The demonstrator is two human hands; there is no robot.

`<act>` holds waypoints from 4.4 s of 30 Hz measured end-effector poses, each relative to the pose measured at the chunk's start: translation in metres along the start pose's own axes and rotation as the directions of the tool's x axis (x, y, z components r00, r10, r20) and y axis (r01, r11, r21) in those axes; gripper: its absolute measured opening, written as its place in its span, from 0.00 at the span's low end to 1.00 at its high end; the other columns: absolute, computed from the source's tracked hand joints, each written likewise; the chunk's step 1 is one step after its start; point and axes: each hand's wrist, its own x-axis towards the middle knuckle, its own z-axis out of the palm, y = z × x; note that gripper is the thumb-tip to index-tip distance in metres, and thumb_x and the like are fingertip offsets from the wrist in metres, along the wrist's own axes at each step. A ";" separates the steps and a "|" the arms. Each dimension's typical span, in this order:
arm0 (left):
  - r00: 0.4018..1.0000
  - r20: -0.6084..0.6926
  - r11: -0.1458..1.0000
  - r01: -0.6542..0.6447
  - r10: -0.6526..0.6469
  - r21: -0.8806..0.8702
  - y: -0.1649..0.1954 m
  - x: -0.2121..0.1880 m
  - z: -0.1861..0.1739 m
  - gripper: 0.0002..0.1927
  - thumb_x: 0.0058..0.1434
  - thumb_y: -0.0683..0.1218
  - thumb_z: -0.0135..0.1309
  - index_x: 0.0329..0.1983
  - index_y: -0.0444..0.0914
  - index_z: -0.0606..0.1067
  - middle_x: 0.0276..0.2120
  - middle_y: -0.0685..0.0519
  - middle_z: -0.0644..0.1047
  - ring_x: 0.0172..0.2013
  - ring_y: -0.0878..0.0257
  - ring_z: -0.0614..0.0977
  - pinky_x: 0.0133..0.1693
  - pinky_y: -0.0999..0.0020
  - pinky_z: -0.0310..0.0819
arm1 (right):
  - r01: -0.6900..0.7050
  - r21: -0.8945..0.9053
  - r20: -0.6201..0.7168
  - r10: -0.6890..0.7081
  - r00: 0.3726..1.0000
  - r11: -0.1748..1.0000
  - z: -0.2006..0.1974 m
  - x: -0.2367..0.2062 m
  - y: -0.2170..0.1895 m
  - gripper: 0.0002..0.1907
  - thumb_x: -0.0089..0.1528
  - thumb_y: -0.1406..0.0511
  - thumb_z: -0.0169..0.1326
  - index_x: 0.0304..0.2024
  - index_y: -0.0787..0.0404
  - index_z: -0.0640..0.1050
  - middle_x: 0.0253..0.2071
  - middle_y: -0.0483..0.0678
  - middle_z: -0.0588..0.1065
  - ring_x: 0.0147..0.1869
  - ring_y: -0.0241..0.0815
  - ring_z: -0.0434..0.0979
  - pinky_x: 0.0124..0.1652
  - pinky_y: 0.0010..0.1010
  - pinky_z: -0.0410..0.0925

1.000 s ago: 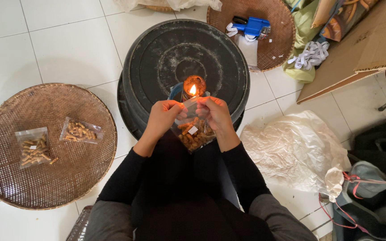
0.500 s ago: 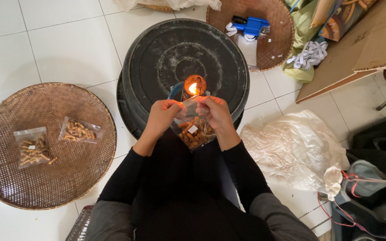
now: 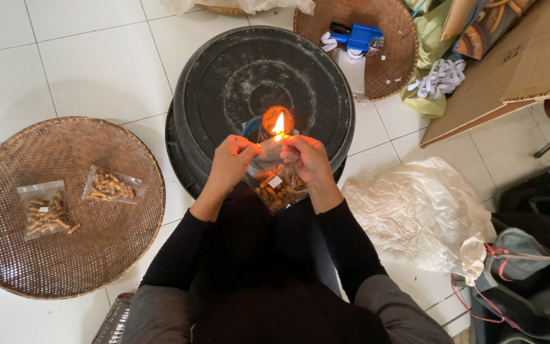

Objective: The person sits on the floor and seals clear plastic bags filled with stick-shaped snack items by melting each bag's opening over a burning candle flame. They take filled bags one at a time from a woven tray, press and melt the open end shut, then place the sealed bag back on the tray.

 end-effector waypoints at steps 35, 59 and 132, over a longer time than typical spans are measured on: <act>0.999 -0.036 0.999 -0.005 0.007 0.048 0.003 0.005 0.006 0.09 0.56 0.47 0.58 0.31 0.38 0.85 0.37 0.51 0.75 0.38 0.64 0.78 0.39 0.70 0.71 | 0.041 0.012 -0.048 -0.040 0.998 0.999 0.000 -0.002 -0.013 0.07 0.63 0.68 0.56 0.36 0.69 0.80 0.27 0.48 0.77 0.26 0.36 0.77 0.27 0.26 0.70; 0.996 -0.080 0.998 0.032 -0.036 -0.052 -0.004 0.005 0.012 0.12 0.57 0.48 0.57 0.31 0.35 0.84 0.37 0.52 0.76 0.36 0.66 0.79 0.38 0.70 0.72 | 0.068 0.005 -0.077 -0.067 0.995 0.998 0.003 -0.004 -0.019 0.08 0.64 0.67 0.56 0.33 0.68 0.79 0.26 0.46 0.76 0.26 0.35 0.76 0.27 0.26 0.68; 0.982 -0.100 0.890 0.099 -0.159 -0.445 -0.033 0.007 0.030 0.11 0.58 0.41 0.61 0.39 0.27 0.78 0.32 0.52 0.81 0.33 0.69 0.79 0.39 0.75 0.71 | 0.111 0.007 -0.157 -0.109 0.982 0.994 -0.009 0.007 -0.010 0.07 0.62 0.68 0.59 0.32 0.66 0.81 0.27 0.47 0.78 0.26 0.37 0.78 0.27 0.27 0.70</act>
